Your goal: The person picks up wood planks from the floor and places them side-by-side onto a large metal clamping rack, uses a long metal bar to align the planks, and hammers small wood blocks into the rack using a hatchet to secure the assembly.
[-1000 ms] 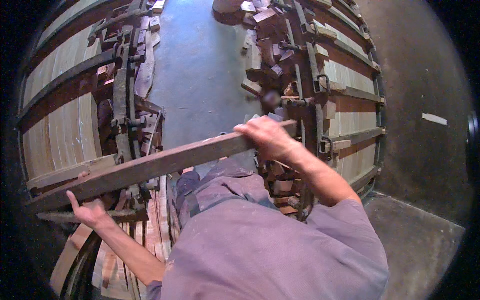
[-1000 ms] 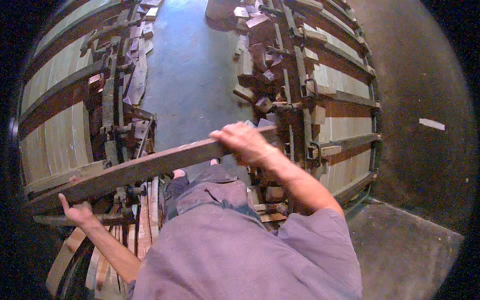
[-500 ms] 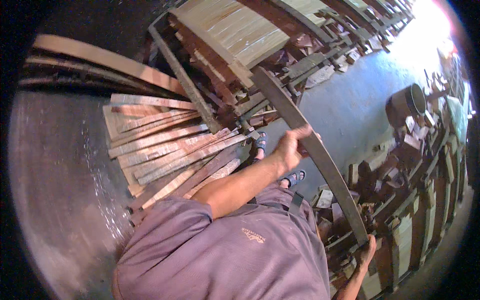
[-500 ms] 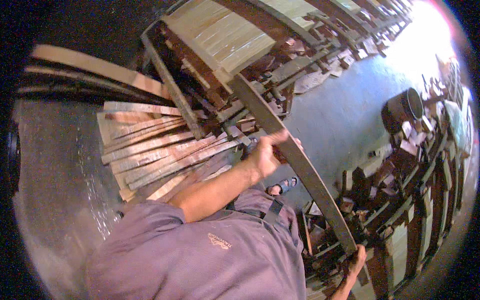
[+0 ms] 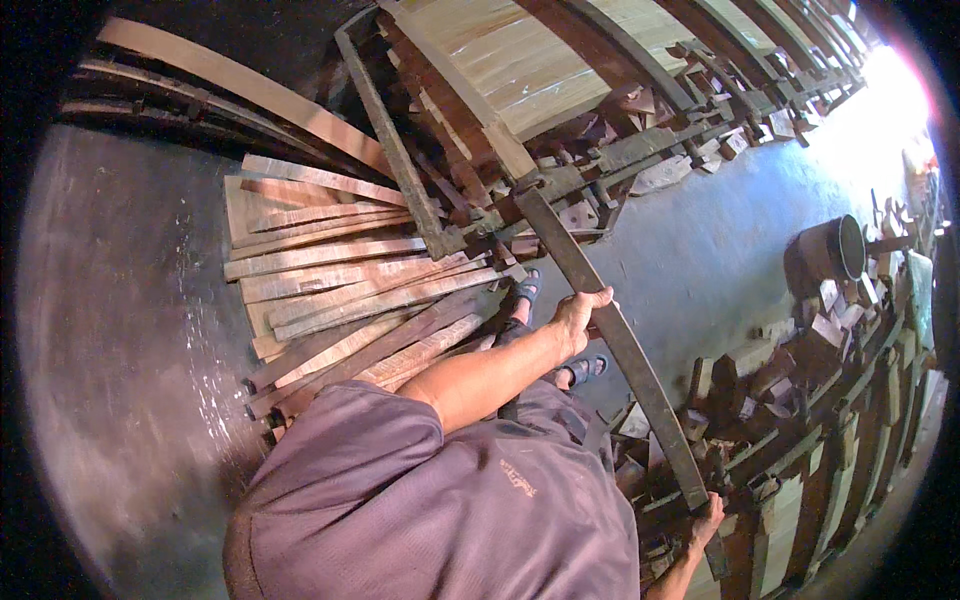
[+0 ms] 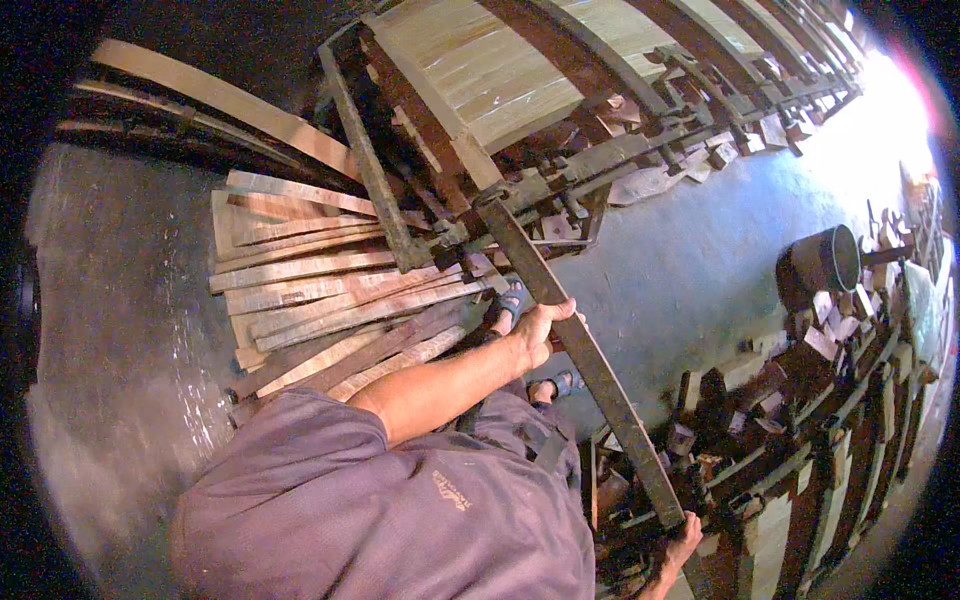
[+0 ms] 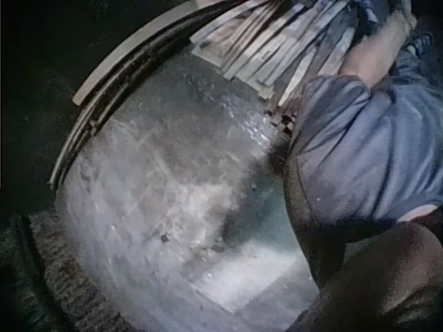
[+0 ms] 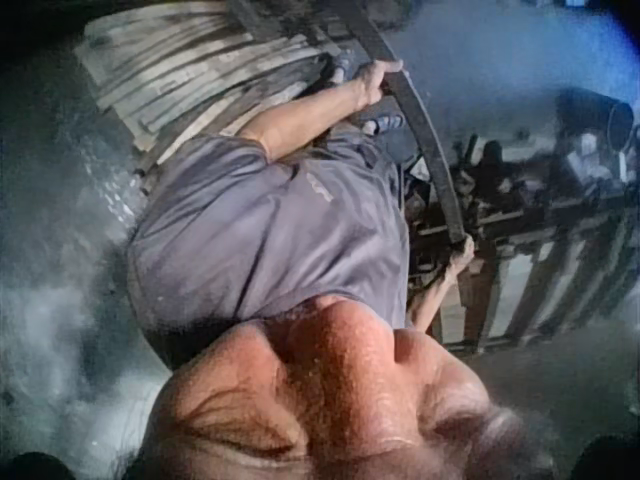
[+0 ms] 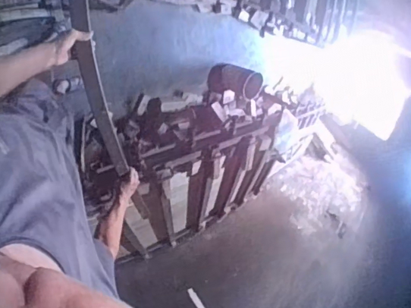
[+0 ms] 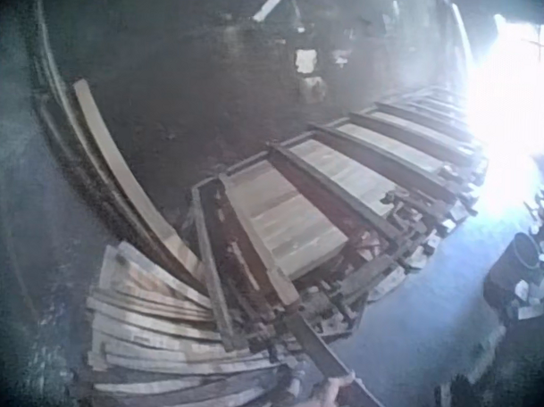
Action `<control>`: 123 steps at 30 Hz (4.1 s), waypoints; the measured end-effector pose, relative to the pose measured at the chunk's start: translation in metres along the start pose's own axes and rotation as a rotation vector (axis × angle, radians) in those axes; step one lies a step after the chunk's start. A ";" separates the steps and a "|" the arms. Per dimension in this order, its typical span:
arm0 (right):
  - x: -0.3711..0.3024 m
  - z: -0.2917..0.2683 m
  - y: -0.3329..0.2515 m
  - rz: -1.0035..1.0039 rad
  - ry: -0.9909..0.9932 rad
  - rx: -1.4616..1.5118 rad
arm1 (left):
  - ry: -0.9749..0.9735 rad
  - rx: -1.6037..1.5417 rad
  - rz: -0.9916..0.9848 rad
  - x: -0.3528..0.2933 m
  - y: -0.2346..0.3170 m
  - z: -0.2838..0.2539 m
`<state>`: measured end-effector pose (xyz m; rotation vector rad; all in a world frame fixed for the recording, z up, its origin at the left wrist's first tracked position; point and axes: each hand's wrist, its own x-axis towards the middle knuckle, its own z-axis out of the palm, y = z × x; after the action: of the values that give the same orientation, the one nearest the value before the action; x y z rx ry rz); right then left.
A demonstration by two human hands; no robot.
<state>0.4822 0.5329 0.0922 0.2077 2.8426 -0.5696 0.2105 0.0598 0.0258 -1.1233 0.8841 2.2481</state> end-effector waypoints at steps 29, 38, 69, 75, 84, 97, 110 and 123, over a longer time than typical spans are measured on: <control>0.042 0.045 -0.011 -0.050 0.016 -0.098 | 0.067 0.070 0.246 0.017 0.041 -0.010; 0.076 0.075 -0.112 -0.082 0.052 0.043 | 0.055 -0.114 0.474 0.026 0.089 -0.047; 0.296 0.150 -0.511 -0.263 -0.087 0.194 | 0.562 0.695 1.096 0.134 0.429 -0.087; 0.231 0.134 -0.396 -0.154 -0.060 -0.023 | 0.624 0.554 1.190 0.173 0.435 -0.102; 0.248 0.134 -0.430 -0.046 -0.079 0.440 | 0.670 0.612 1.209 0.185 0.543 -0.120; 0.580 0.183 -0.807 -0.805 -0.148 0.557 | 0.867 0.710 1.216 0.154 0.639 -0.162; 0.622 0.237 -0.846 -0.928 -0.311 0.524 | 0.820 0.697 1.176 0.171 0.655 -0.181; 0.575 0.177 -0.752 -0.969 -0.474 0.127 | 0.845 0.767 1.020 0.189 0.675 -0.160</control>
<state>-0.1737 -0.1714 0.0580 -1.1690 2.2783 -0.8141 -0.2506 -0.4918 0.0230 -1.3567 2.8574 1.5488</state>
